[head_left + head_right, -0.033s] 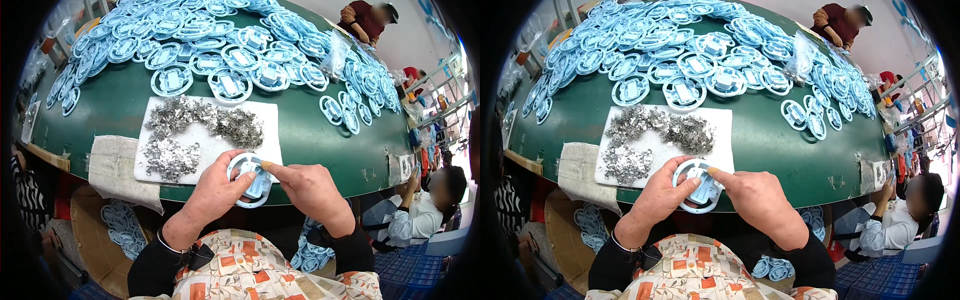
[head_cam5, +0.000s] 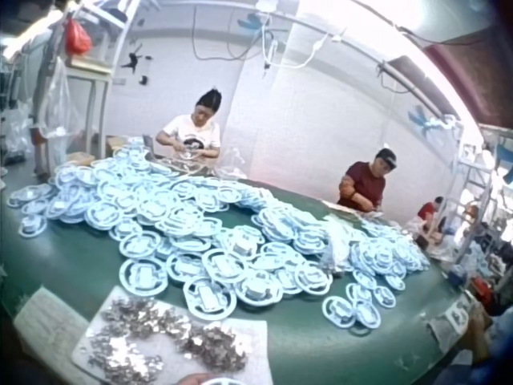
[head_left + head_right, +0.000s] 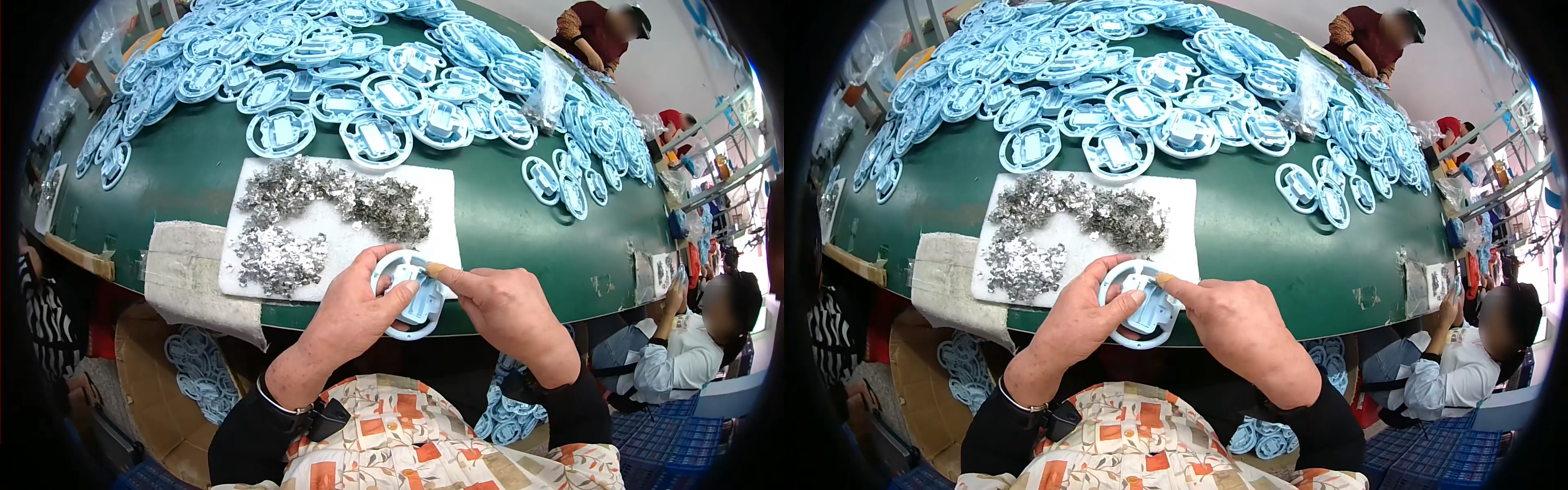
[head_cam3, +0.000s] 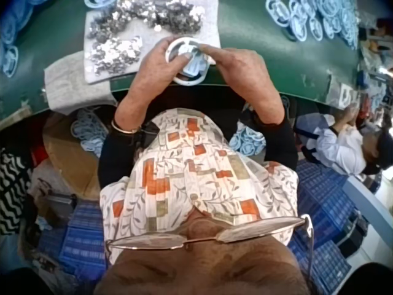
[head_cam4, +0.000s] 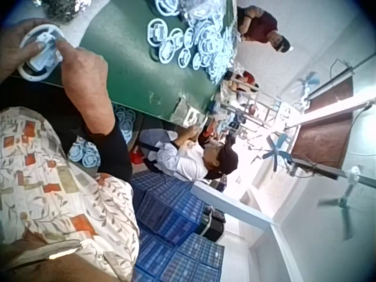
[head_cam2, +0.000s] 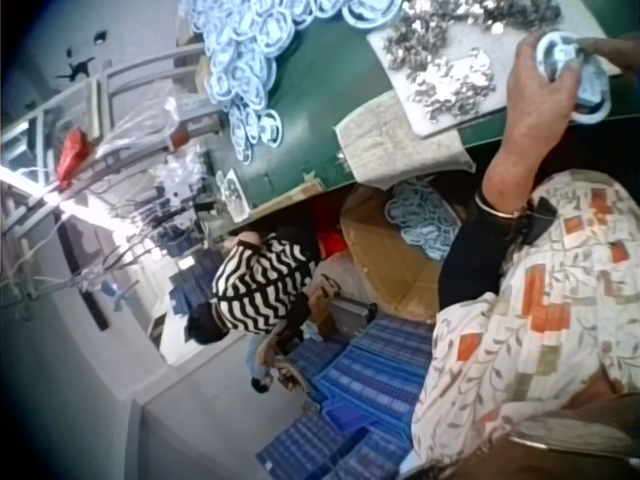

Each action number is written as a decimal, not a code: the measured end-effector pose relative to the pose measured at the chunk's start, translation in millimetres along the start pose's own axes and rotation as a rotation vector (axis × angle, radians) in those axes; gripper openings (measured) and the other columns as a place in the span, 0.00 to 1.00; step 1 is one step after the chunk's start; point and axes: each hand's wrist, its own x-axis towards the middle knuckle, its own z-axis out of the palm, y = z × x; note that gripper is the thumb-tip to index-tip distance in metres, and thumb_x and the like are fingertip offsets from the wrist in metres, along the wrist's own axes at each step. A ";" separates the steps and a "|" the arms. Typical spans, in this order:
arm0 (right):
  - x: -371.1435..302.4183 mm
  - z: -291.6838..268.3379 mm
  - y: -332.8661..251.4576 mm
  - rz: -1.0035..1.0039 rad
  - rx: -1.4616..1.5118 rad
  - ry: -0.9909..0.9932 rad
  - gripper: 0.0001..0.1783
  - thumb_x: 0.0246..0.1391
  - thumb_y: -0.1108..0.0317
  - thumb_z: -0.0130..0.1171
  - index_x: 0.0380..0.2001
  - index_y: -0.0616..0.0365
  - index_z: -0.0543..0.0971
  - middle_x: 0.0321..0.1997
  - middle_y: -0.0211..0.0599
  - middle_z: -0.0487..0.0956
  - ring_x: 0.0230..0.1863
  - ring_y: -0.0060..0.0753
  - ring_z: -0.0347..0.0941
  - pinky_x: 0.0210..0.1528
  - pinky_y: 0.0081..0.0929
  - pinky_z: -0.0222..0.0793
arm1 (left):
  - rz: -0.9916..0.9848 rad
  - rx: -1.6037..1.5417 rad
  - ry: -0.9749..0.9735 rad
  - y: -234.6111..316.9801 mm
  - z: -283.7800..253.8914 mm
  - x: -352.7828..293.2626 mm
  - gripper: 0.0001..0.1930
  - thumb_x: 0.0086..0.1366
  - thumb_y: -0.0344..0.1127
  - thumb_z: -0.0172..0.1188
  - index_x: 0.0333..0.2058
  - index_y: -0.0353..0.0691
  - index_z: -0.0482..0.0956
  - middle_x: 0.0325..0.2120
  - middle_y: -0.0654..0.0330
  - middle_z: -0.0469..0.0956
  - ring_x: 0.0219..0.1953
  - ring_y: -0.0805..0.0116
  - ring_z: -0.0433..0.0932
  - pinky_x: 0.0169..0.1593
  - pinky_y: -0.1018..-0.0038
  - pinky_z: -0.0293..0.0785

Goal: The person sits at a large green table in a workshop and assembles light blue plastic components. They pick up a plastic ring, insert a small metal pin into a central slot using a small tool, and then place the finished unit on the table. This process is repeated continuously throughout the video.

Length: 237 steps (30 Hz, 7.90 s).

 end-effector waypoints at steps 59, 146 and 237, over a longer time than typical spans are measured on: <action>-31.4 57.0 -41.8 -0.009 0.897 0.347 0.19 0.60 0.73 0.60 0.55 0.58 0.80 0.27 0.40 0.81 0.23 0.26 0.77 0.27 0.25 0.71 | 0.094 -0.511 -0.256 -15.2 7.9 -17.2 0.25 0.76 0.39 0.48 0.65 0.29 0.63 0.44 0.56 0.76 0.38 0.71 0.78 0.39 0.76 0.76; -15.6 34.2 -15.3 0.317 1.338 0.174 0.05 0.62 0.72 0.60 0.37 0.63 0.78 0.31 0.17 0.73 0.29 0.07 0.62 0.30 0.12 0.60 | 0.152 0.105 0.002 14.3 -17.6 -32.6 0.19 0.73 0.34 0.58 0.58 0.31 0.73 0.48 0.58 0.78 0.46 0.77 0.77 0.50 0.78 0.76; 117.9 57.7 -57.9 -0.088 0.252 0.086 0.12 0.56 0.70 0.60 0.44 0.54 0.81 0.37 0.44 0.80 0.38 0.55 0.79 0.41 0.47 0.75 | -0.169 -0.404 -0.233 -21.9 -65.1 -81.9 0.24 0.68 0.29 0.59 0.61 0.34 0.67 0.45 0.62 0.78 0.45 0.78 0.78 0.46 0.79 0.78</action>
